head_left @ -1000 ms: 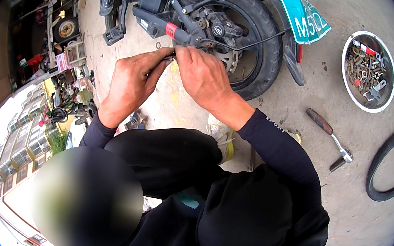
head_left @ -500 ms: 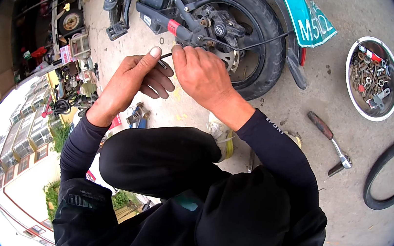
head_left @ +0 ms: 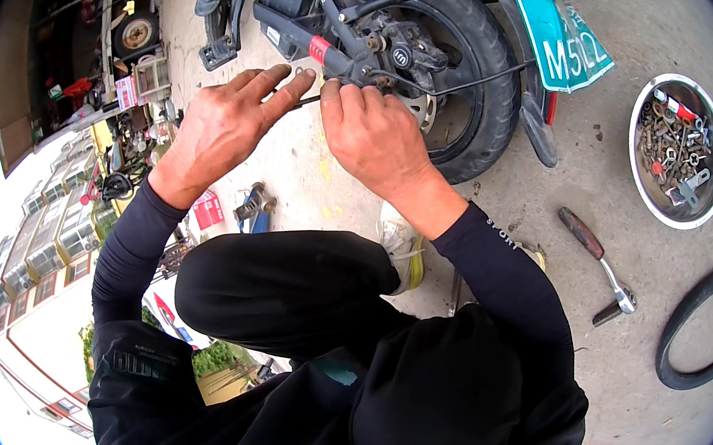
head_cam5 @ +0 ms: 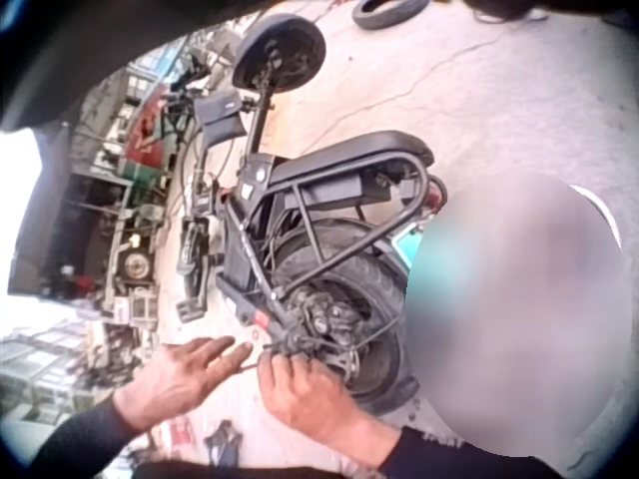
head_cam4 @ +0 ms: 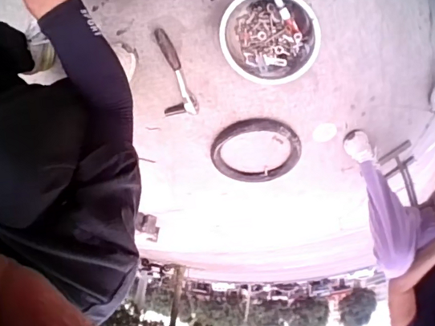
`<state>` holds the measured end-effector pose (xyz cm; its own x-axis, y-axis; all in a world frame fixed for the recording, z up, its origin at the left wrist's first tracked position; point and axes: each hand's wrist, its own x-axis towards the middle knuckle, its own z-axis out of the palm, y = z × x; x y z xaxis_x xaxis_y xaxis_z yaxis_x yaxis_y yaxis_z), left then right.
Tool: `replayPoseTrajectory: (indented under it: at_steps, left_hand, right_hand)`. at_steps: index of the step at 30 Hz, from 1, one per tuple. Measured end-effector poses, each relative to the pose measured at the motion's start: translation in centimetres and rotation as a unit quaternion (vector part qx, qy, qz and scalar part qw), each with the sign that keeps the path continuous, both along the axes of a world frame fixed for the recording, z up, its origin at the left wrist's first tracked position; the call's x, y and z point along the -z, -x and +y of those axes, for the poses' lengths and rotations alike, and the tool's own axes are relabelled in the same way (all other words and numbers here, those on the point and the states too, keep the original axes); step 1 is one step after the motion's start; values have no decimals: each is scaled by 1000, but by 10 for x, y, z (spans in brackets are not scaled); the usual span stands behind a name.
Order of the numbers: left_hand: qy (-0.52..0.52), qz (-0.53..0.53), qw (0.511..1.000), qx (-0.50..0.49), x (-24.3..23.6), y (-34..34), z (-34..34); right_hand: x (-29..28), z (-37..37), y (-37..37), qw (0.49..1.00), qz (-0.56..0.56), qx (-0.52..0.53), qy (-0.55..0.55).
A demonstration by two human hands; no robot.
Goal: The person squats beside a scooter and uses a hex key to adjust the rear wheel hub and brake assembly. They repeatedly insert and remove small metal parts from a bowl, tighten fasteners, and manipulate the brake cable while another person assists nearby.
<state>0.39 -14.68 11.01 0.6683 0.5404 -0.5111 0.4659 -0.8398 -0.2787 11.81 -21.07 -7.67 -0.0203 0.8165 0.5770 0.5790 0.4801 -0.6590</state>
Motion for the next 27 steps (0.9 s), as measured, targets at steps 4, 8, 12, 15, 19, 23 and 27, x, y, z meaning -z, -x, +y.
replayPoseTrajectory:
  at_steps: [4, 8, 12, 15, 19, 23, 27]
  left_hand:
    - [42, -103, 902, -416, -1, -6, -15]
    - [207, -213, 628, -719, 10, -7, -17]
    - [231, -231, 640, -696, 13, -7, -16]
    - [172, -81, 879, -437, 8, -16, -6]
    - [59, 22, 992, -112, -1, -11, 1]
    - [118, -116, 921, -352, 0, -7, -2]
    - [307, -184, 487, -797, 4, -15, -4]
  right_hand:
    - [-3, 1, 3, 999, -42, -1, 17]
    - [-4, 2, 3, 999, -33, -2, 17]
    - [-3, 1, 3, 1000, -21, -7, 13]
    - [-4, 2, -1, 998, -61, -6, 16]
    - [-4, 4, 1, 998, -55, 8, 4]
    - [-5, 3, 0, 997, -72, 9, 8]
    - [-3, 2, 2, 997, -71, 14, 9]
